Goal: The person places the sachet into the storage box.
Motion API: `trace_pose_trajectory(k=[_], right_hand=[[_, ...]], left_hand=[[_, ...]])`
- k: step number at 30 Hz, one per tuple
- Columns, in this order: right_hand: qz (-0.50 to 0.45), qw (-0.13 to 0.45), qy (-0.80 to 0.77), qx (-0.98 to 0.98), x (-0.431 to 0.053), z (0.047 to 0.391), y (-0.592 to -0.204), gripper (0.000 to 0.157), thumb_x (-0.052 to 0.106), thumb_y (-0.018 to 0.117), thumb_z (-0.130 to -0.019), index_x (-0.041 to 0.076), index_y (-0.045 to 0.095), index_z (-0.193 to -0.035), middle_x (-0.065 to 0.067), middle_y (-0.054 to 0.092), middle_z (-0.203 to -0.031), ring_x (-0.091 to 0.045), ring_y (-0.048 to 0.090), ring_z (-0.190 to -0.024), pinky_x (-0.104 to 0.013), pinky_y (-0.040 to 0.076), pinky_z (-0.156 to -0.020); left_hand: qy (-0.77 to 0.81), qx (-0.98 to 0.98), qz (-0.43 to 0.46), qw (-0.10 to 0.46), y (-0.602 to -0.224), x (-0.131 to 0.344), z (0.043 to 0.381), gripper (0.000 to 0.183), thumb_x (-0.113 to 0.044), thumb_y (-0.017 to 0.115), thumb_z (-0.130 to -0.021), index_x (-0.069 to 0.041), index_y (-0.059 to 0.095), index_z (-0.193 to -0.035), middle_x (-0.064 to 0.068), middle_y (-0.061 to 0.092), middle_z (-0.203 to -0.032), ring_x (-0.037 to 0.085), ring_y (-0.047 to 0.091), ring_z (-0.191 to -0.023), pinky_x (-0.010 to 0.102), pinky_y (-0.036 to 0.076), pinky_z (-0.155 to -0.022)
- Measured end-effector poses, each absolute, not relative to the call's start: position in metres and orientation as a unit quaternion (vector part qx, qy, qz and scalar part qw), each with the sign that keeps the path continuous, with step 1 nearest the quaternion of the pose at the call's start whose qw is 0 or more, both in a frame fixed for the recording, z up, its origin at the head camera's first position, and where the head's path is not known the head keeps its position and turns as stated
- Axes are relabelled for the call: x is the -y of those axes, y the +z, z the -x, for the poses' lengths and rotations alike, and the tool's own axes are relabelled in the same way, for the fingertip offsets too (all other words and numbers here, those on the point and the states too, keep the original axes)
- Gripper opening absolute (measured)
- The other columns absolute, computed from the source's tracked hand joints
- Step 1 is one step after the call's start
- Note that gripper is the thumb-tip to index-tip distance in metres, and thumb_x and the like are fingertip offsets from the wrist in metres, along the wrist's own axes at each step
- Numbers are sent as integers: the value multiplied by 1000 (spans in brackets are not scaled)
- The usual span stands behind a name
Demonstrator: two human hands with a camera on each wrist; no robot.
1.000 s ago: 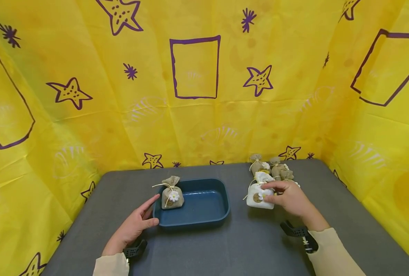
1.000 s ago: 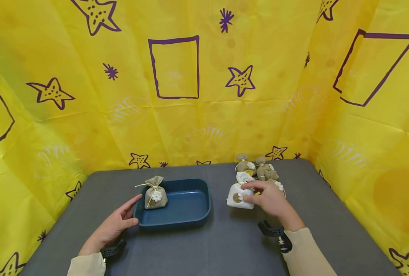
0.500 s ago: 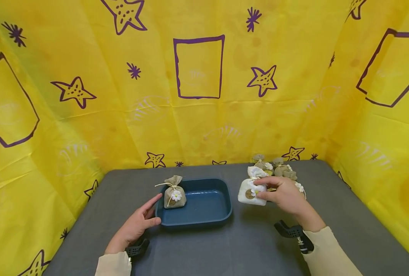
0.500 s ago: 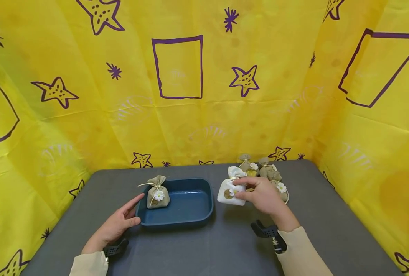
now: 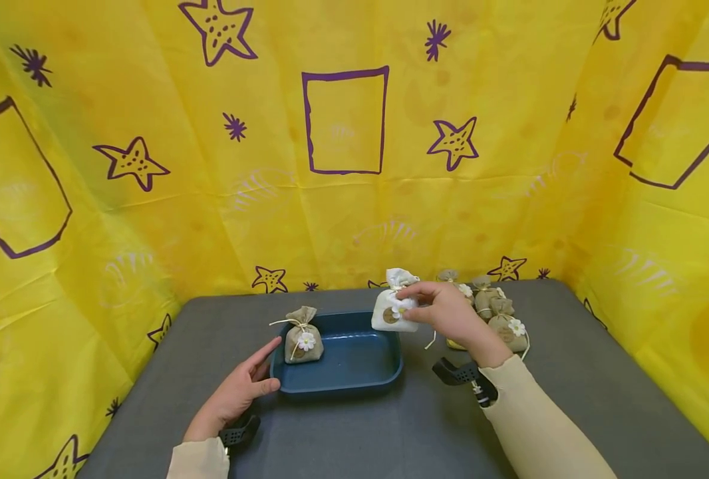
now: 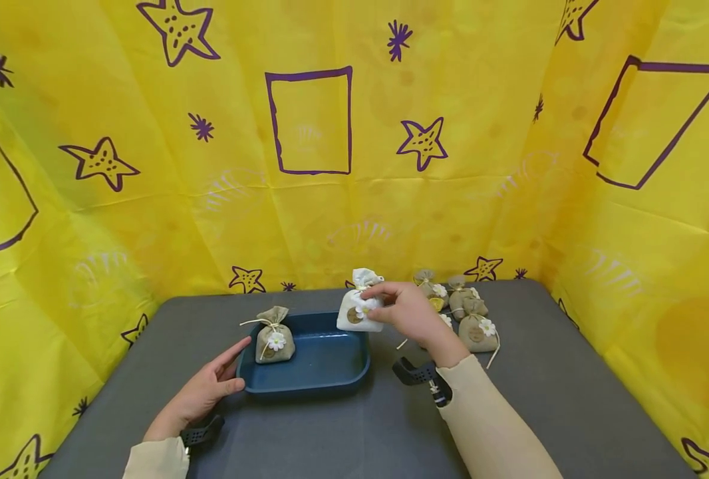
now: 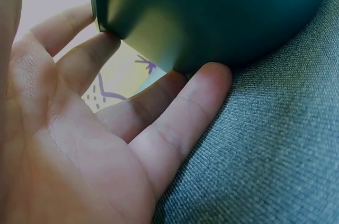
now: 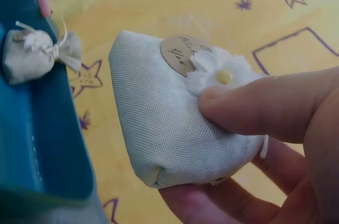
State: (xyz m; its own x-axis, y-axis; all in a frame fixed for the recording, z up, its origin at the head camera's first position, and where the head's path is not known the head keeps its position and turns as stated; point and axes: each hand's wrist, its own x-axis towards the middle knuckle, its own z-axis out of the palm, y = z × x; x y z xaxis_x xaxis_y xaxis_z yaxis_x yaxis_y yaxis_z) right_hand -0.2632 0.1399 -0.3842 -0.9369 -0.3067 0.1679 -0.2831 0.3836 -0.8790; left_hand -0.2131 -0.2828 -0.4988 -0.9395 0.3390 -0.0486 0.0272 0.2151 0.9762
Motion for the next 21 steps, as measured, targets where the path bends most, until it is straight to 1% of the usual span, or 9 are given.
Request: trace_pose_trajectory(k=[4, 7, 9, 14, 18, 21], right_hand=[[172, 30, -545, -820, -125, 269, -381, 26, 9, 80, -83, 14, 77, -108, -9, 64, -117, -31, 61, -100, -37, 56, -75], [173, 41, -553, -814, -112, 273, -380, 26, 5, 79, -83, 13, 77, -108, -9, 63, -118, -31, 60, -103, -37, 56, -78], [173, 46, -552, -814, -103, 276, -380, 26, 2, 78, -83, 12, 77, -107, -8, 64, -117, -30, 60, -103, -37, 56, -78], [164, 58, -548, -818, -78, 282, -387, 27, -4, 76, -81, 11, 77, -104, -8, 65, -110, -28, 59, -94, -36, 55, -75], [165, 51, -523, -835, -61, 287, -399, 28, -6, 76, -79, 14, 78, -99, -5, 65, -111, -26, 58, -93, -34, 55, -73], [174, 44, -503, -845, -50, 291, -410, 29, -7, 76, -78, 16, 78, -96, -3, 66, -112, -25, 57, -94, -32, 54, -71]], left_hand=[[613, -770, -120, 127, -500, 282, 213, 76, -12, 67, -97, -17, 24, -160, 14, 11, -164, 34, 17, -146, 32, 33, -108], [614, -770, -119, 126, -500, 282, 213, 76, -12, 67, -97, -17, 24, -160, 14, 12, -164, 33, 17, -146, 30, 34, -107], [614, -769, -125, 125, -500, 282, 213, 76, -12, 66, -97, -16, 24, -160, 15, 11, -164, 35, 17, -146, 29, 34, -107], [619, -763, -141, 122, -501, 284, 213, 75, -10, 66, -97, -11, 23, -160, 19, 10, -163, 38, 16, -145, 26, 37, -105], [618, -766, -127, 122, -501, 283, 214, 76, -10, 67, -97, -14, 25, -160, 17, 12, -163, 35, 18, -145, 29, 35, -106], [613, -772, -115, 121, -500, 283, 213, 76, -12, 68, -96, -17, 26, -160, 15, 13, -163, 34, 19, -145, 36, 32, -108]])
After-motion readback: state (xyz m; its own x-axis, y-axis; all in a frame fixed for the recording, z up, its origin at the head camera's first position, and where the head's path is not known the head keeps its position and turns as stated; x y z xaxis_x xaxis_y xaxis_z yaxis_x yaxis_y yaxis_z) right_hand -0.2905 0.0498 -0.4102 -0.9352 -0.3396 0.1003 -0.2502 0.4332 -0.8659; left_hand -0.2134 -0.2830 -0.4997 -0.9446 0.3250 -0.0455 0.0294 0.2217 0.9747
